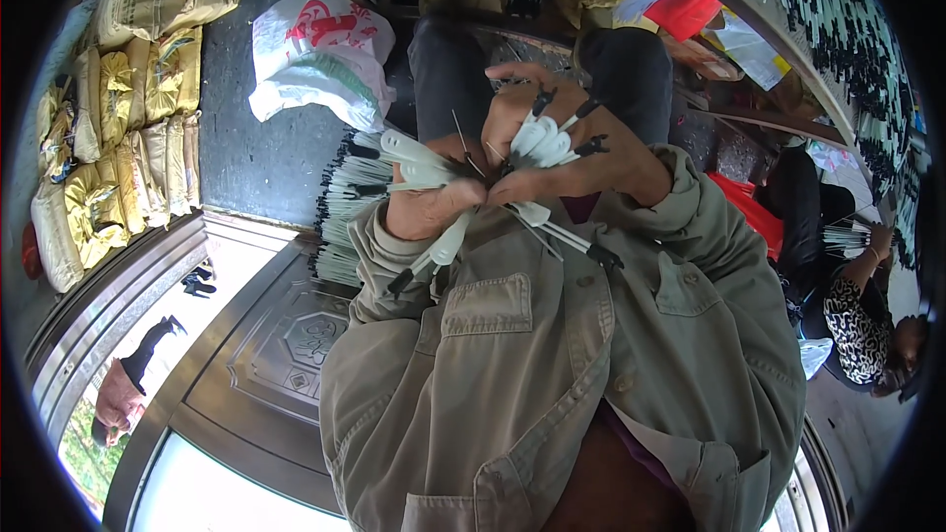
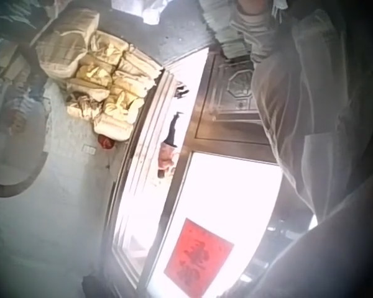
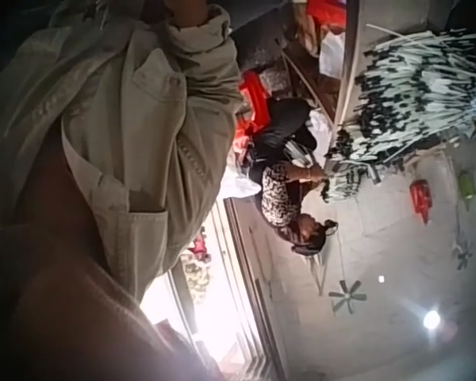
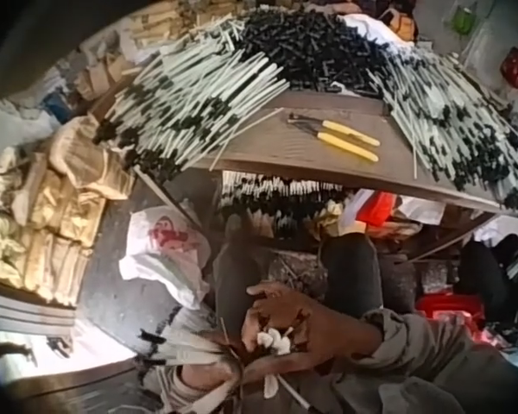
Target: Assembling brushes by attaching bristles or feathers to metal components and securing them using pliers.
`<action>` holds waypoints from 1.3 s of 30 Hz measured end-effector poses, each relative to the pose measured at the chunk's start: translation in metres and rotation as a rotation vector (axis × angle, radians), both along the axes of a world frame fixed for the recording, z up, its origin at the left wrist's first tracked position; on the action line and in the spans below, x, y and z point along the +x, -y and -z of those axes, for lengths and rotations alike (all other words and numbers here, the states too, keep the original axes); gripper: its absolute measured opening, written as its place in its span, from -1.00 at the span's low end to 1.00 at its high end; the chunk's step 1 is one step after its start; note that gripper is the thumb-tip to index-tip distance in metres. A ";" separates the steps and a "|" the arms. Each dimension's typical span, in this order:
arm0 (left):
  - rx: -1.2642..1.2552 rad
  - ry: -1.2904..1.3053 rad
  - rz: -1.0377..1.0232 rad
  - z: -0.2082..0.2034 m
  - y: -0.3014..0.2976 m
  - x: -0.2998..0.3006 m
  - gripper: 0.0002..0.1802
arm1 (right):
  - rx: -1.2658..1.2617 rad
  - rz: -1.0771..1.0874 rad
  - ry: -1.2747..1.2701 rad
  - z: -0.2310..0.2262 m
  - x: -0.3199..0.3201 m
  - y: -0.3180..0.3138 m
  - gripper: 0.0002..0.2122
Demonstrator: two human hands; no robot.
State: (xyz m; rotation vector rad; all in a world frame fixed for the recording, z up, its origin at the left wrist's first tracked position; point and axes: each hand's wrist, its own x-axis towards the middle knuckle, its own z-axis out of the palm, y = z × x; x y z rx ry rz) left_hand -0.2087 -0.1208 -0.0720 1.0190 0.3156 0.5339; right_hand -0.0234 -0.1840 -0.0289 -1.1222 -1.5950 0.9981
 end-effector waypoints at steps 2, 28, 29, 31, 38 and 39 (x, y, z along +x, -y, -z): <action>0.096 -0.097 0.018 -0.004 -0.001 -0.001 -0.78 | -0.060 -0.023 -0.029 0.002 0.002 0.001 -0.78; 0.157 -0.239 -0.201 0.041 -0.008 -0.011 -0.61 | -0.173 -0.023 0.077 0.016 0.026 -0.007 -0.61; 0.129 -0.186 -0.173 0.041 -0.013 -0.014 -0.59 | -0.290 -0.107 0.053 -0.005 0.032 -0.009 -0.58; -0.106 -0.003 -0.083 0.023 -0.013 -0.011 -0.60 | -0.364 -0.329 0.011 -0.034 0.072 -0.033 -0.60; 0.308 0.256 0.173 0.020 -0.033 0.007 -0.68 | 0.135 0.722 0.699 -0.065 0.290 -0.170 -0.83; 0.207 0.241 0.191 0.017 -0.029 0.006 -0.69 | 0.146 0.719 0.705 -0.064 0.302 -0.179 -0.83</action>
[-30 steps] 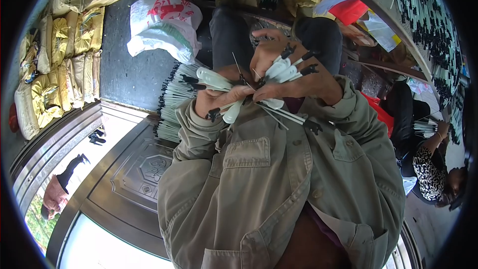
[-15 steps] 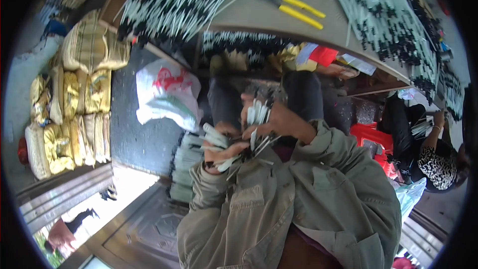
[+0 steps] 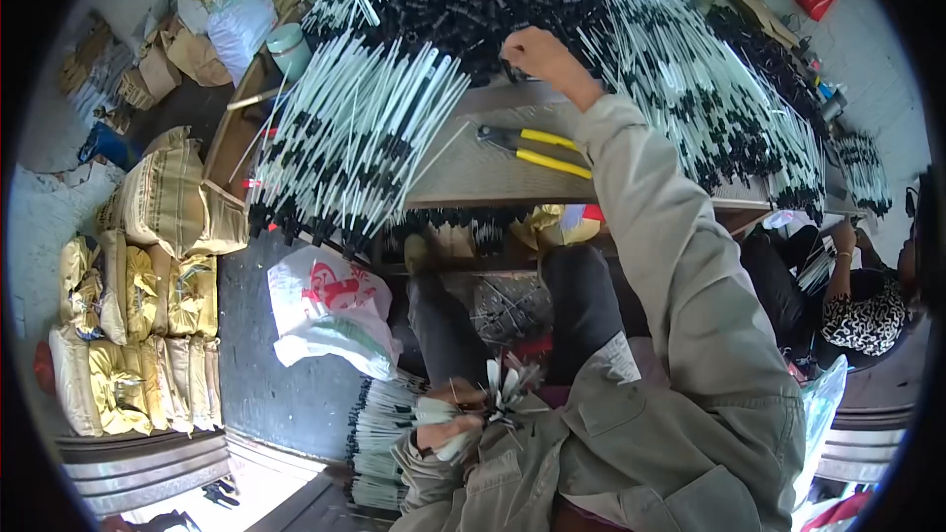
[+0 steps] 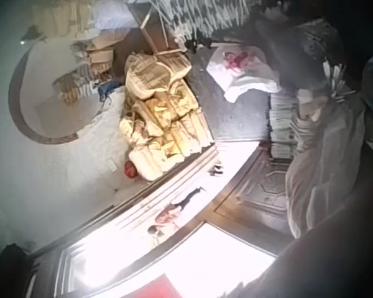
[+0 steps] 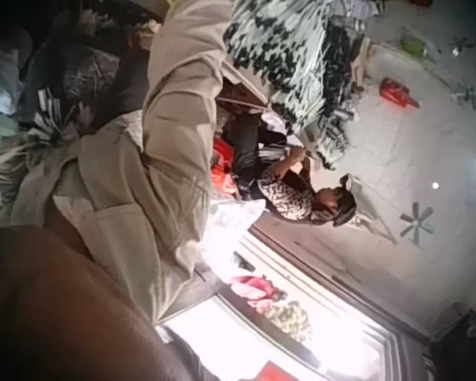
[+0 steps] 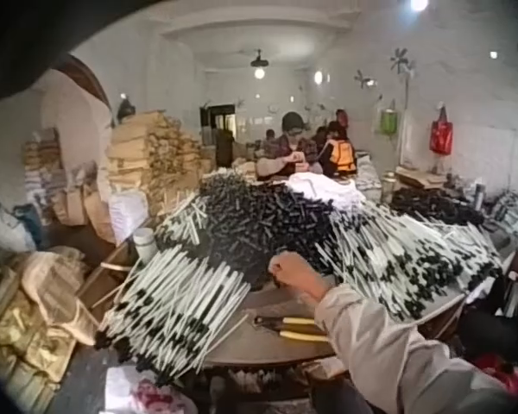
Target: Assembling brushes by attaching bristles or feathers to metal components and securing them using pliers.
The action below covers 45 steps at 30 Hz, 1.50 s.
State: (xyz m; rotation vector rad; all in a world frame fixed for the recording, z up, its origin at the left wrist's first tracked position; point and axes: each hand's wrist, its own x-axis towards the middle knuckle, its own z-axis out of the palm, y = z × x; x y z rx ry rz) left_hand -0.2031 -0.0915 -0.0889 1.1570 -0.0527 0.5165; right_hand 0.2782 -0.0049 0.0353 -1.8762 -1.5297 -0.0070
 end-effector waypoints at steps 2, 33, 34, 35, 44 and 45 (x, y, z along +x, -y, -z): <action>-0.017 -0.021 0.108 -0.017 -0.007 0.003 -0.70 | -0.203 0.386 0.410 0.000 0.012 -0.016 -0.84; 0.079 -0.272 -0.143 -0.027 -0.007 0.004 -0.71 | -0.237 -0.153 0.070 -0.015 -0.144 0.077 -0.85; 0.098 -0.258 -0.147 -0.028 -0.003 0.002 -0.70 | -0.243 -0.173 0.053 -0.007 -0.149 0.082 -0.85; 0.126 -0.234 -0.148 -0.029 0.002 0.004 -0.68 | -0.236 -0.100 0.218 0.000 -0.149 0.090 -0.84; 0.090 -0.307 0.060 -0.038 0.017 -0.008 -0.70 | -0.181 -0.491 -1.126 0.013 -0.253 0.161 -0.33; 0.132 -0.289 0.072 -0.035 0.015 -0.008 -0.72 | -0.171 -0.518 -1.207 0.015 -0.269 0.168 -0.30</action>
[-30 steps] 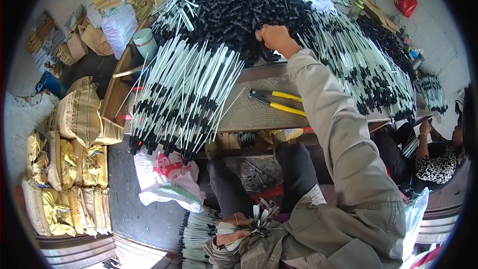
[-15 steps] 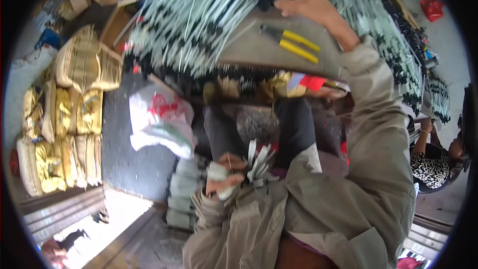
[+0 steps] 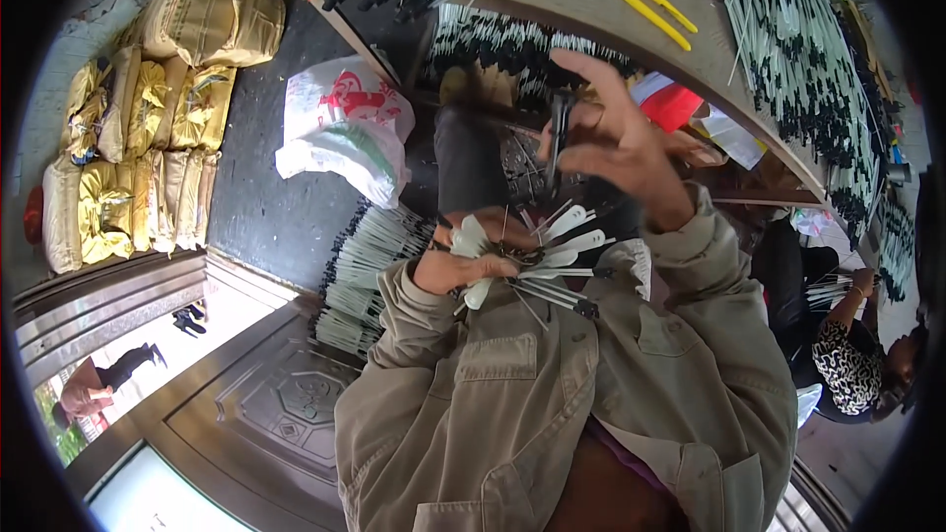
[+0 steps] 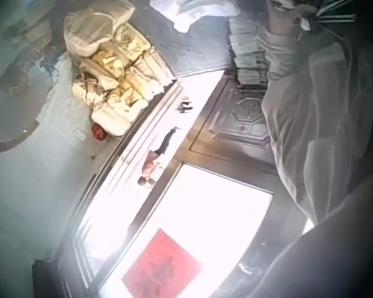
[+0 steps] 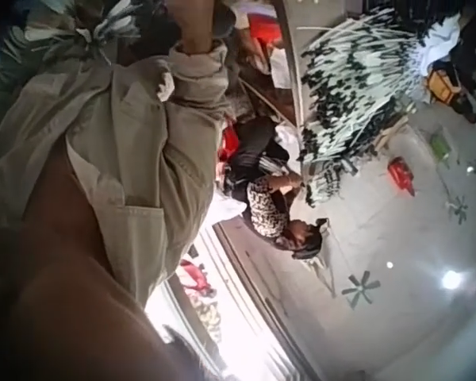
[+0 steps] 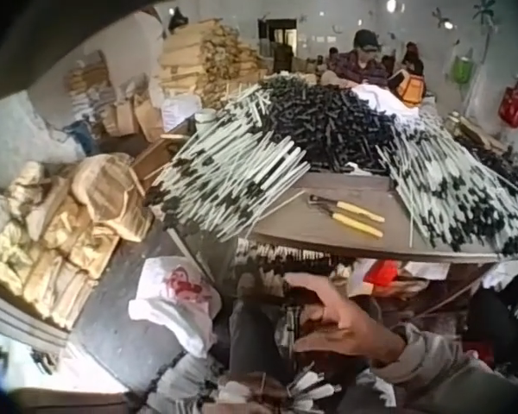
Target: Assembling brushes by attaching bristles or feathers to metal components and securing them using pliers.
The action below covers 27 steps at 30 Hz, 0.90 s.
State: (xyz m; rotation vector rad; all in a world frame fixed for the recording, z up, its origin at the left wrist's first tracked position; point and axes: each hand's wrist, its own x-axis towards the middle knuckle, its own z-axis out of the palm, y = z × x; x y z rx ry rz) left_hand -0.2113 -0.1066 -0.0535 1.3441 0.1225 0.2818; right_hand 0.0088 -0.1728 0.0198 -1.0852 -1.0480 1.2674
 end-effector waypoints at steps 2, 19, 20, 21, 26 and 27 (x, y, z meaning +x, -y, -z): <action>0.081 0.018 0.084 0.005 -0.006 0.005 -0.73 | 0.092 0.002 -0.096 0.017 -0.017 0.010 -0.28; -0.163 -0.171 -0.154 0.010 0.018 0.013 -0.69 | 0.343 -0.159 -0.132 0.073 0.006 0.036 -0.55; -0.037 -0.046 -0.173 0.017 0.016 0.011 -0.70 | 0.069 -0.159 -0.137 0.050 -0.003 0.047 -0.56; 0.086 0.090 -0.168 0.013 0.014 0.021 -0.70 | 0.063 -0.148 -0.134 0.051 -0.007 0.055 -0.56; 0.294 -0.071 -0.312 -0.003 0.025 0.015 -0.71 | 0.025 -0.008 0.108 0.056 -0.026 0.065 -0.51; 0.291 -0.071 -0.312 -0.006 0.026 0.015 -0.71 | 0.044 0.023 0.135 0.056 -0.027 0.065 -0.52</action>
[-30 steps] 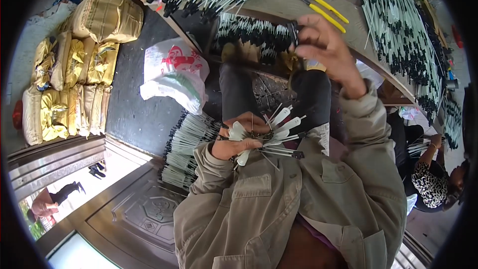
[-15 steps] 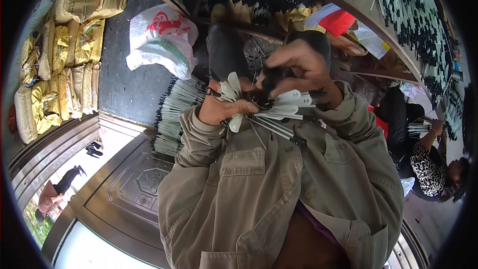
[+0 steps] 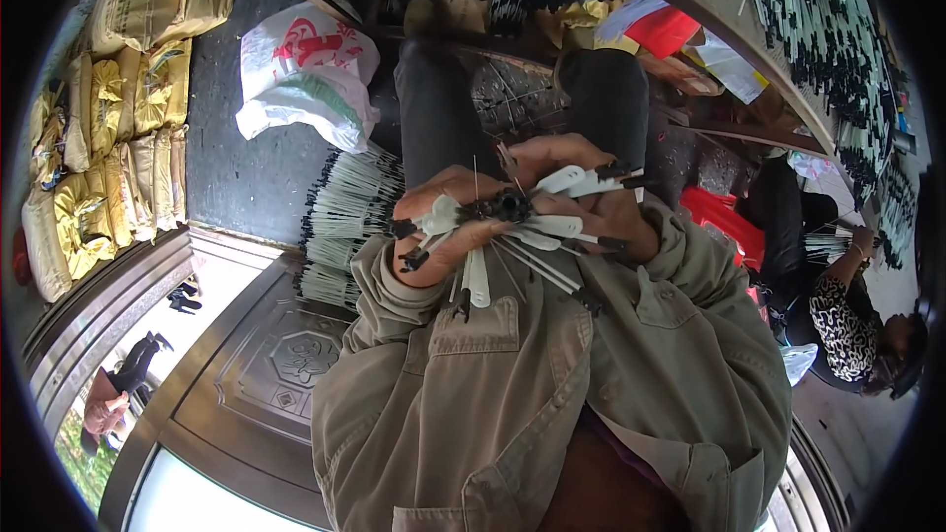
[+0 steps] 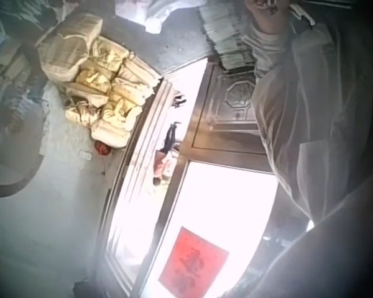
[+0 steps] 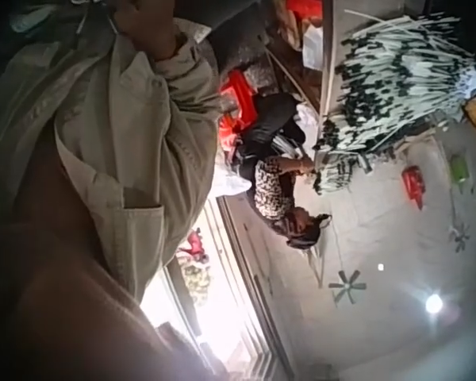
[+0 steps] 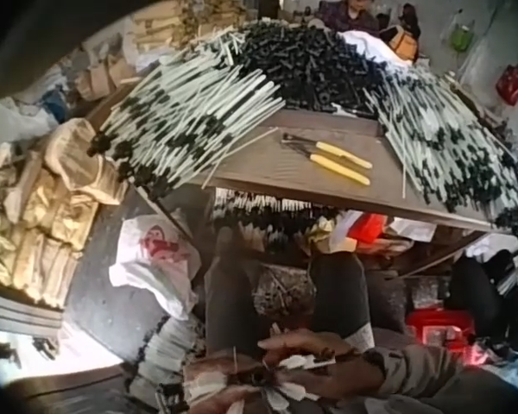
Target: Assembling brushes by attaching bristles or feathers to metal components and securing them using pliers.
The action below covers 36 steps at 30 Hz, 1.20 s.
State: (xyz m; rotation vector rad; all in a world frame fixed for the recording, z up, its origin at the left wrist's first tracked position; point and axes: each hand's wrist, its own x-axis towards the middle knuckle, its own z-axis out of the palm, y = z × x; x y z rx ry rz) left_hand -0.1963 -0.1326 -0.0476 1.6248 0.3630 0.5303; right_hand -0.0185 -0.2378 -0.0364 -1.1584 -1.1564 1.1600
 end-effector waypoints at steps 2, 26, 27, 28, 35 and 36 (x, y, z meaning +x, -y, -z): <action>-0.099 -0.005 -0.008 -0.007 0.002 0.002 -0.70 | -0.058 -0.003 -0.066 -0.010 0.000 -0.002 -0.57; -0.354 0.095 0.088 0.000 -0.004 0.001 -0.76 | -0.305 0.037 -0.281 -0.020 -0.011 -0.011 -0.88; -0.355 0.094 0.088 -0.001 -0.003 0.002 -0.76 | -0.325 0.033 -0.306 -0.021 -0.011 -0.012 -0.88; -0.402 0.096 0.066 -0.003 -0.002 0.002 -0.76 | -0.345 0.030 -0.330 -0.021 -0.011 -0.012 -0.88; -0.491 0.101 -0.051 0.000 0.009 -0.003 -0.77 | -0.316 0.006 -0.350 -0.019 -0.008 -0.015 -0.83; -0.489 0.098 -0.051 -0.001 0.011 -0.006 -0.77 | -0.219 -0.044 -0.309 -0.020 -0.004 -0.018 -0.79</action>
